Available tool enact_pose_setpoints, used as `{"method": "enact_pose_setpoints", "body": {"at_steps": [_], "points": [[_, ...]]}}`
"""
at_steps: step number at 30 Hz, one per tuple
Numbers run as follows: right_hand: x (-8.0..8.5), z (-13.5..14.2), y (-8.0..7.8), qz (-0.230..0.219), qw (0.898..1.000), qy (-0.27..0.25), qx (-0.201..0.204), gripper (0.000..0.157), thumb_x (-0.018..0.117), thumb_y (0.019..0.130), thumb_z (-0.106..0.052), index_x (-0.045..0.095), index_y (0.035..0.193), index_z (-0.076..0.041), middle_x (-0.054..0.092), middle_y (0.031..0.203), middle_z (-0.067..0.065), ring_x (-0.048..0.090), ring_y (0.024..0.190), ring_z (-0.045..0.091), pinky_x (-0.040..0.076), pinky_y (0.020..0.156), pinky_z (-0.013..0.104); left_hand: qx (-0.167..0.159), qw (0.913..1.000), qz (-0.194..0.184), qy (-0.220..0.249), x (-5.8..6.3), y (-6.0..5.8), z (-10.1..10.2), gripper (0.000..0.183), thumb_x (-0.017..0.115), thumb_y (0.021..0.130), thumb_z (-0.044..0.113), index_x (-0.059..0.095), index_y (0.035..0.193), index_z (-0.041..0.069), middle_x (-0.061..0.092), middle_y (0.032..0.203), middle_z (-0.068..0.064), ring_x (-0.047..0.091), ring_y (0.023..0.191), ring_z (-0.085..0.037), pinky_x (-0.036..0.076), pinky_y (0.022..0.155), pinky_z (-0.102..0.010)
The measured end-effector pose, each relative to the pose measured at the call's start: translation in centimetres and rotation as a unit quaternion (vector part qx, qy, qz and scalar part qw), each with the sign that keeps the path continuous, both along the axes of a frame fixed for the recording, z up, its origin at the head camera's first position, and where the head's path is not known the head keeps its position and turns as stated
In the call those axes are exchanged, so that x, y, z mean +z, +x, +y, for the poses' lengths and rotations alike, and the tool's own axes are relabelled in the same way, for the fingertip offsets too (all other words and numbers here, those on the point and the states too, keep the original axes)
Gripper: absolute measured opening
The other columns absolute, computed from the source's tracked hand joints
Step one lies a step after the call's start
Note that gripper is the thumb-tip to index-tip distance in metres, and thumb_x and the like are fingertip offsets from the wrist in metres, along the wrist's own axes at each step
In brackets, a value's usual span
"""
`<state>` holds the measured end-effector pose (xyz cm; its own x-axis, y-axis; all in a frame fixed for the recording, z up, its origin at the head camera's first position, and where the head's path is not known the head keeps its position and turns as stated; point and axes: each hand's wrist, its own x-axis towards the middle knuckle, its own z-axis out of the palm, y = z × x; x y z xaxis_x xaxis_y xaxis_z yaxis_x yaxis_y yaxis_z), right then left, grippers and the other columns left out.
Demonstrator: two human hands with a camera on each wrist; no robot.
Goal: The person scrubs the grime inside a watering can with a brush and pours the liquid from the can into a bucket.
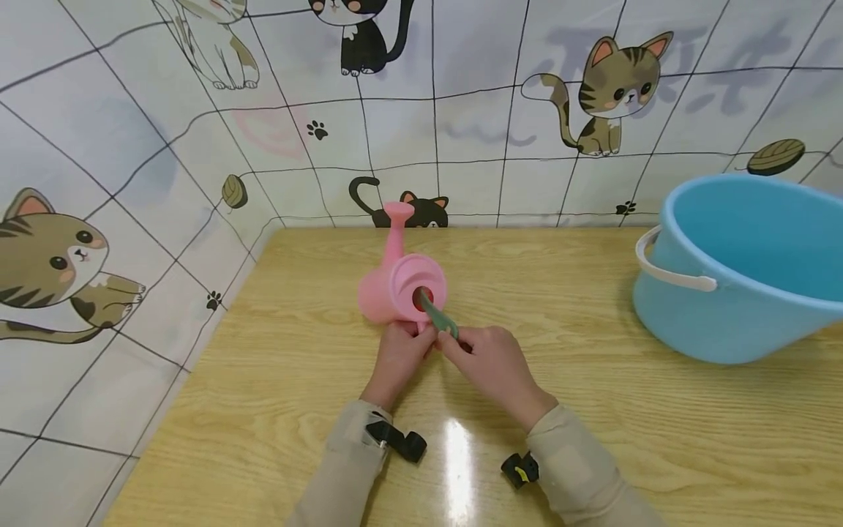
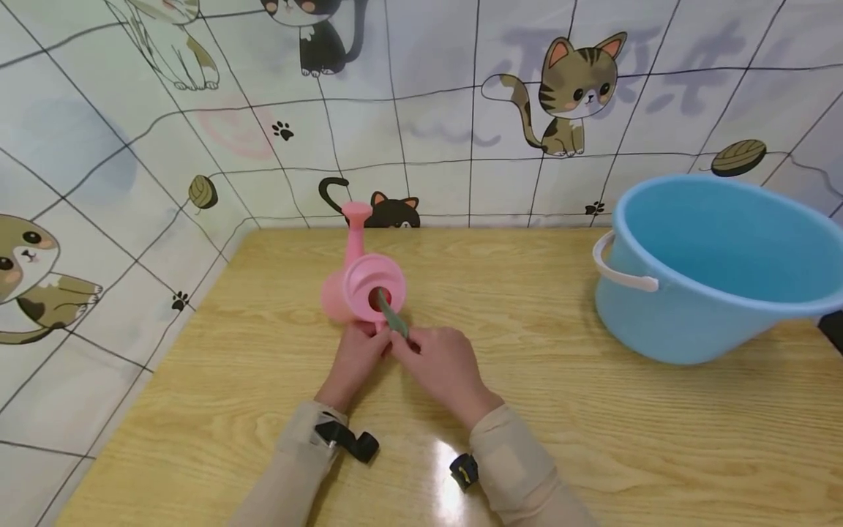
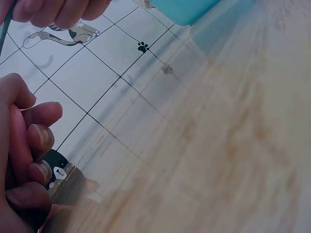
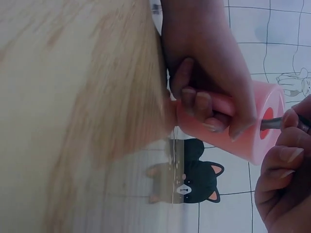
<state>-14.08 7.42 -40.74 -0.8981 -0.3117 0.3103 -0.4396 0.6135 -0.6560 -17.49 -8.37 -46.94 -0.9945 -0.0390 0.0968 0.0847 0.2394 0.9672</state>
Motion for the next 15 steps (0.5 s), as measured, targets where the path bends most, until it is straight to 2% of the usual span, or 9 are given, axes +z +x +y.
{"method": "enact_pose_setpoints", "body": {"at_steps": [3,10,15], "points": [[-0.1,0.1,-0.1,0.005,1.0,0.02,-0.008,0.04,0.051,0.088,-0.036,0.042,0.052,-0.021,0.028,0.044,-0.012,0.026,0.04,0.004,0.023,0.04,0.022,-0.017,0.9998,-0.005,0.007,0.4,0.1,0.0,0.025,0.061,0.078,0.017,0.056,0.056,0.008,0.047,0.046,-0.004,0.039,0.043,-0.012,0.029,0.042,-0.021],[-0.6,0.3,-0.4,-0.035,0.998,0.044,-0.013,0.04,0.042,0.091,-0.043,0.045,0.058,-0.02,0.033,0.046,-0.008,0.029,0.039,0.007,0.026,0.039,0.023,-0.042,0.999,0.01,0.011,2.9,1.2,0.3,0.021,0.06,0.081,0.014,0.059,0.063,0.002,0.048,0.051,-0.015,0.04,0.042,-0.013,0.031,0.041,-0.024],[-0.6,0.6,-0.6,-0.048,0.998,0.043,-0.029,0.04,0.041,0.091,-0.044,0.051,0.061,-0.019,0.038,0.047,-0.007,0.031,0.039,0.009,0.026,0.039,0.025,-0.052,0.9984,0.015,0.014,3.3,1.3,0.5,0.021,0.058,0.082,0.011,0.058,0.063,0.001,0.05,0.054,-0.02,0.041,0.043,-0.014,0.031,0.042,-0.024]]}}
